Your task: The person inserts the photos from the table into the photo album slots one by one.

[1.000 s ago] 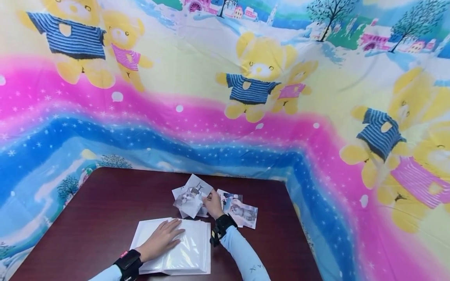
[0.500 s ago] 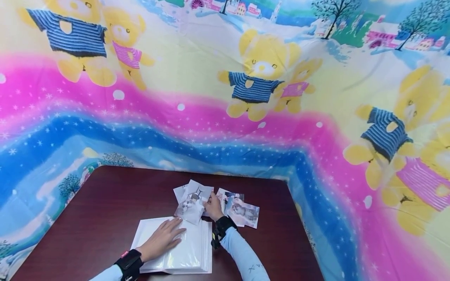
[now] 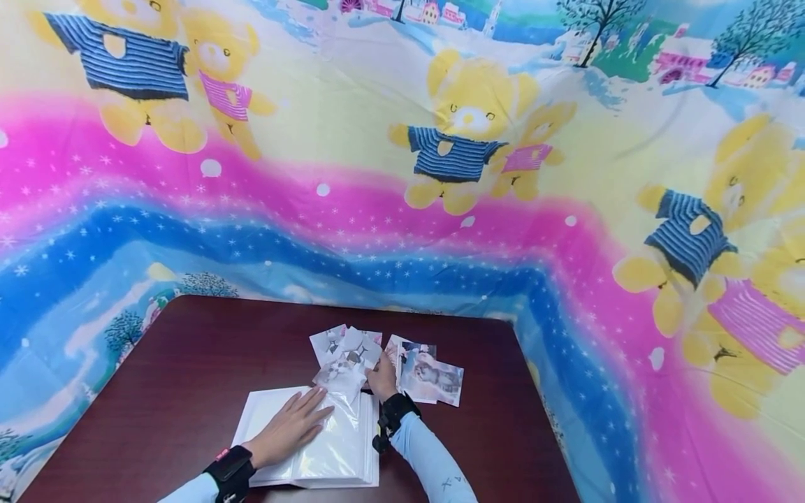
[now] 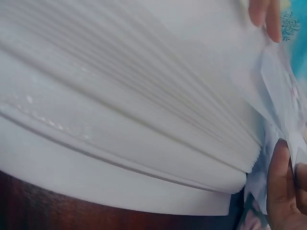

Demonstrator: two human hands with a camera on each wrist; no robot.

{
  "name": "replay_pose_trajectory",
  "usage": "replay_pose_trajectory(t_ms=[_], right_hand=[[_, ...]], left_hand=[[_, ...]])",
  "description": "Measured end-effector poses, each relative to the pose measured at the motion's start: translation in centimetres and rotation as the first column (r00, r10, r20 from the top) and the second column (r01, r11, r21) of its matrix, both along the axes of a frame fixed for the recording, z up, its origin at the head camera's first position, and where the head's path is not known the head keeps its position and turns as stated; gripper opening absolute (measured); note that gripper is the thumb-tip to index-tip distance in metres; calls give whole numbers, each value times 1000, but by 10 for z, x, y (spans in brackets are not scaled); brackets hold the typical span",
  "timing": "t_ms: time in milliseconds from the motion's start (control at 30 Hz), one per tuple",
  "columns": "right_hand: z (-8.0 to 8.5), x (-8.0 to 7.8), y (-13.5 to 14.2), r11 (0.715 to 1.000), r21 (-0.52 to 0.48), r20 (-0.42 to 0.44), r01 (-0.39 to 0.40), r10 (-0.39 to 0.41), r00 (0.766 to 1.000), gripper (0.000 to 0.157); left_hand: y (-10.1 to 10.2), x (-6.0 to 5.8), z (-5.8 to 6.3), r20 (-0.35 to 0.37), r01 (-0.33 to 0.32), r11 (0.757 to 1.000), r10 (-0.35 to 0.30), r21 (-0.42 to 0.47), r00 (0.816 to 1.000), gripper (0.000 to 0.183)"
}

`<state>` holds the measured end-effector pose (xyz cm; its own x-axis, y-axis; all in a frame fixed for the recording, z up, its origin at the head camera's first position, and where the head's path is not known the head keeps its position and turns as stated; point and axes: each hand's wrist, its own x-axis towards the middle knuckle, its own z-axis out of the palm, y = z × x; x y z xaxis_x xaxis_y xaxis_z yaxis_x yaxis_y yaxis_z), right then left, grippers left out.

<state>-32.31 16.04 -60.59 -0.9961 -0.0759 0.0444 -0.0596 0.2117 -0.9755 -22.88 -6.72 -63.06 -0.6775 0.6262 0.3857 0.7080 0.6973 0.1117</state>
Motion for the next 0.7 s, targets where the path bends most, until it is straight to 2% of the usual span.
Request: replay_pose_trajectory(t_ms=[133,267,467,600,700], right_hand=[[-10,-1,1,998,-19,42,58,-57,997,43],[-11,-1,-1,998,-22,51,56,-55,997,44],[-7,-4,0,998,56,8,25,-25,1000,48],[-5,-10,2,988,151,-24,-30,34,999,55],[0,-13,3,980,185,-40,-75,84,996,49]], left_hand=[[0,0,0,26,-6,1000,7,-19,1000,37],[0,-1,1,24,-10,999,11,-33,1000,38],[0,-1,4,46,1,1000,0,-20,999,38],[0,0,2,41,9,1000,-10,15,999,38],[0,-1,0,14,9,999,-9,36,1000,37]])
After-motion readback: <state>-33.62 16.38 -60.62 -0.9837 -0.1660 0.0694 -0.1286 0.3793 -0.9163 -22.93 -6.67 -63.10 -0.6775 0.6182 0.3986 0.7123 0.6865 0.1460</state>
